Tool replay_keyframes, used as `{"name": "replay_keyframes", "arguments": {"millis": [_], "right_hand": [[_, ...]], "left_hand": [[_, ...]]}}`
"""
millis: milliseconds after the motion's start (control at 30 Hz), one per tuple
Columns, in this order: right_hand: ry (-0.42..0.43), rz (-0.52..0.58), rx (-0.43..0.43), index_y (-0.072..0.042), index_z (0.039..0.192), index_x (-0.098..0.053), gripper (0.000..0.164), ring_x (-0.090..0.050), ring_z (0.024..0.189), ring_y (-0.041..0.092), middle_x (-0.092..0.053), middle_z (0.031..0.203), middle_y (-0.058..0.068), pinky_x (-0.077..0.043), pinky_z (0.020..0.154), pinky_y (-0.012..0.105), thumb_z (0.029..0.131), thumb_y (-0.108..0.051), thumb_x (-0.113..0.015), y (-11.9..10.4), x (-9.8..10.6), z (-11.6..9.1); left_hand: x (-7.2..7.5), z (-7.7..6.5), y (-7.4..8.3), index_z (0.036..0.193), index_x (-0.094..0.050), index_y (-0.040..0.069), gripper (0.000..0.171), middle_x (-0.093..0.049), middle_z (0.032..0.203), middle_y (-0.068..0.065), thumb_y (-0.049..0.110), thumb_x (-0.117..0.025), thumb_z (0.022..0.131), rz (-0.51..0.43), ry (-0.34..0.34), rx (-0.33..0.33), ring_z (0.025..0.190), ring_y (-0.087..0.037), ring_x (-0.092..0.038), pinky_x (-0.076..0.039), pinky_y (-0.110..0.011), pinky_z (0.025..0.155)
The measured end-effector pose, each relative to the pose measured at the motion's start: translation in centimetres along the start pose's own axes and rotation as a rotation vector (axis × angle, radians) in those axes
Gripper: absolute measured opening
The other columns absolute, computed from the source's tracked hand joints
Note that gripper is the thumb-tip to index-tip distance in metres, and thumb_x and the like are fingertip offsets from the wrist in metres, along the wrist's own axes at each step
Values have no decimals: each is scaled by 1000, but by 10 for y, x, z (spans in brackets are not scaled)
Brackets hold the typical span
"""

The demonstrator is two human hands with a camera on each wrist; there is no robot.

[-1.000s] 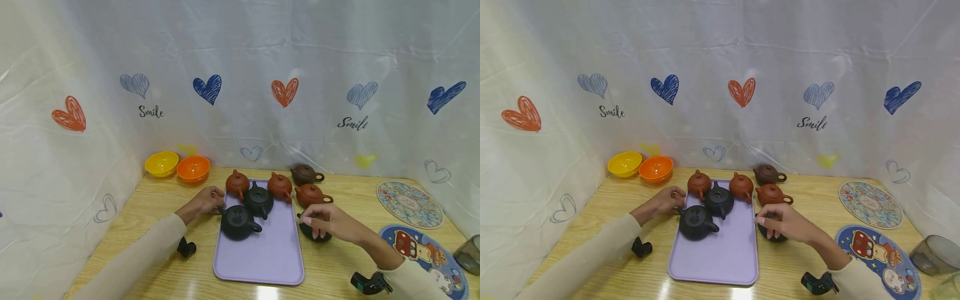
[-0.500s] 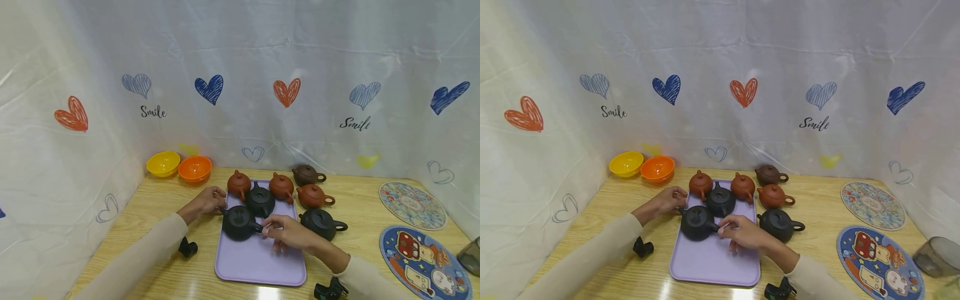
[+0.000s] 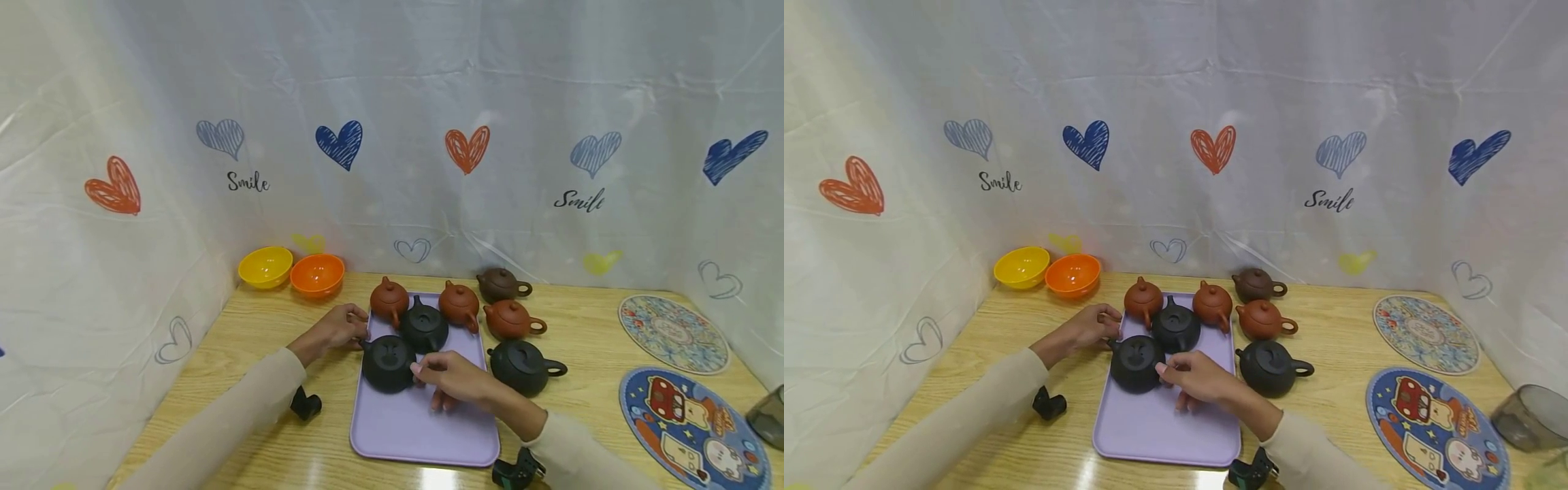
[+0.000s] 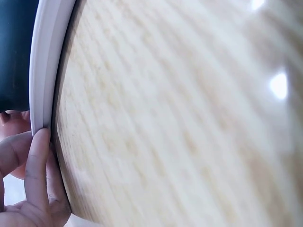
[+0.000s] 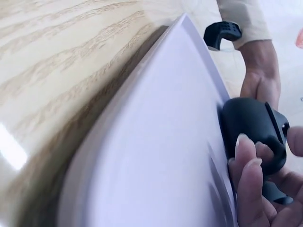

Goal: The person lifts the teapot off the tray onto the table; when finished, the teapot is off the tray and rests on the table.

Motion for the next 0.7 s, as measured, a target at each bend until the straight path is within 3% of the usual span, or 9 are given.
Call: {"name": "replay_keyframes", "arguments": {"millis": [167,400,633,700], "right_hand": [[43,-7,-11,-3,95,-70,43,-58,53,13,-65,83,8,-47,48,25,100,-44,-58,-2,-3,3],[58,23,9,0,95,-70,41,-58,52,13,-66,93,7,-46,46,25,101,-38,-58,-1,-5,3],[52,37,19,1,92,-70,37,-54,50,10,-60,63,3,-44,46,23,100,-34,-61,0,-6,1],[41,43,25,2,91,-70,37,-54,51,10,-60,62,3,-44,47,22,100,-33,-62,-1,-7,-1]], "left_hand": [[1,-1,1,125,-54,-1,36,-65,105,-16,2,-66,91,5,-1,8,80,-17,-65,-62,-29,71],[1,-2,1,125,-54,-2,37,-64,104,-15,2,-66,91,6,-6,10,80,-17,-64,-61,-27,71],[1,-3,2,124,-54,-3,38,-65,102,-14,1,-68,89,-6,-8,-1,78,-15,-64,-60,-24,68],[1,-3,2,124,-53,-3,38,-65,103,-14,1,-67,89,-8,-11,0,79,-15,-64,-60,-25,69]]}}
Point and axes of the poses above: each hand's wrist, its own z-axis towards the middle knuckle, its own x-axis out of the back of the hand, y = z × x, the point moved 5 cm from there along z, towards the middle knuckle
